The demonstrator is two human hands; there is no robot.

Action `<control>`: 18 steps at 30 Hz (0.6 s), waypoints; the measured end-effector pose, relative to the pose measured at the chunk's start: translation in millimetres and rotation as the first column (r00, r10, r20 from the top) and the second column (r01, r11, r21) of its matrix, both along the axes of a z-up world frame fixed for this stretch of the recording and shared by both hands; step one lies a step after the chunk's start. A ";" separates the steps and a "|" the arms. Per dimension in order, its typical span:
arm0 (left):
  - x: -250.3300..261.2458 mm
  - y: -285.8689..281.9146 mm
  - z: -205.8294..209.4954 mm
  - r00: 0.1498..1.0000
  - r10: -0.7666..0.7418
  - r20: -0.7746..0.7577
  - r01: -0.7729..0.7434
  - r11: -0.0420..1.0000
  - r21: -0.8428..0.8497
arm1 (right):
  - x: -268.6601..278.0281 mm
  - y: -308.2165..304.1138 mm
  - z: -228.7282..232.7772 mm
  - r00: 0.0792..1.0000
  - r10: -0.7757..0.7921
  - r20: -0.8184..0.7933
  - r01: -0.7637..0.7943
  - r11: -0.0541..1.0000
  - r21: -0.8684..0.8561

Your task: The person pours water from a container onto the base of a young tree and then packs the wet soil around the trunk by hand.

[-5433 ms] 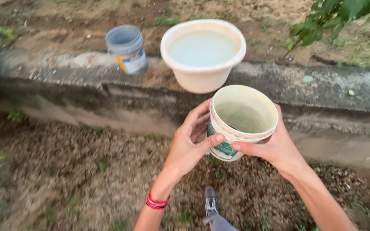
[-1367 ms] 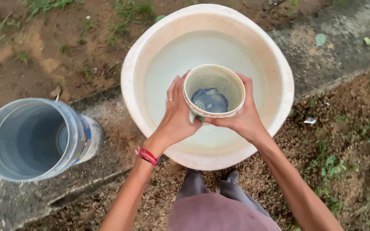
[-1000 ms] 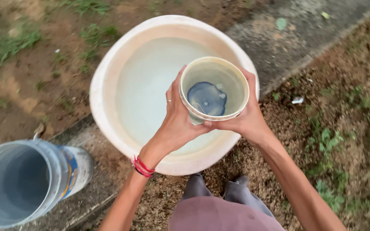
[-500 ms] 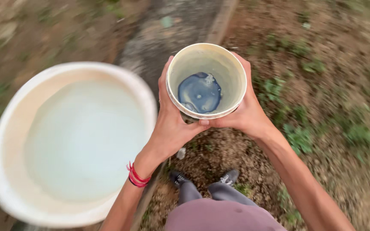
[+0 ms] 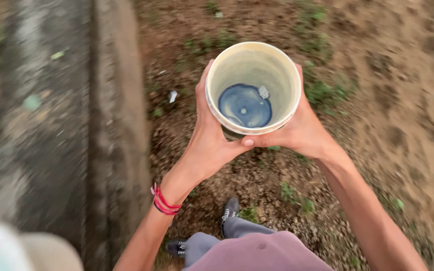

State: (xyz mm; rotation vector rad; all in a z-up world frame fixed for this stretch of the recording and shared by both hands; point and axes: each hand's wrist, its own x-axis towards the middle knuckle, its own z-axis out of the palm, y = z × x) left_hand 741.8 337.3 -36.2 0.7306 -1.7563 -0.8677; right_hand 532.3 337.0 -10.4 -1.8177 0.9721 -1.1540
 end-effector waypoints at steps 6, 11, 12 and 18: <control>-105.7 -38.1 2.0 0.975 -0.219 0.022 0.220 0.975 -0.025 | -93.4 14.8 5.7 0.968 -0.234 0.096 0.231 0.972 0.044; -186.5 -59.9 4.0 0.894 -0.448 0.016 0.448 0.893 -0.028 | -155.8 36.6 8.0 0.885 -0.460 0.069 0.456 0.888 0.063; -201.6 -64.6 4.5 0.872 -0.489 0.025 0.490 0.871 -0.025 | -166.1 40.6 7.7 0.862 -0.503 0.066 0.499 0.864 0.074; -295.7 -92.0 4.2 0.717 -0.697 0.029 0.695 0.717 0.054 | -226.4 52.4 6.2 0.692 -0.719 0.068 0.714 0.695 0.084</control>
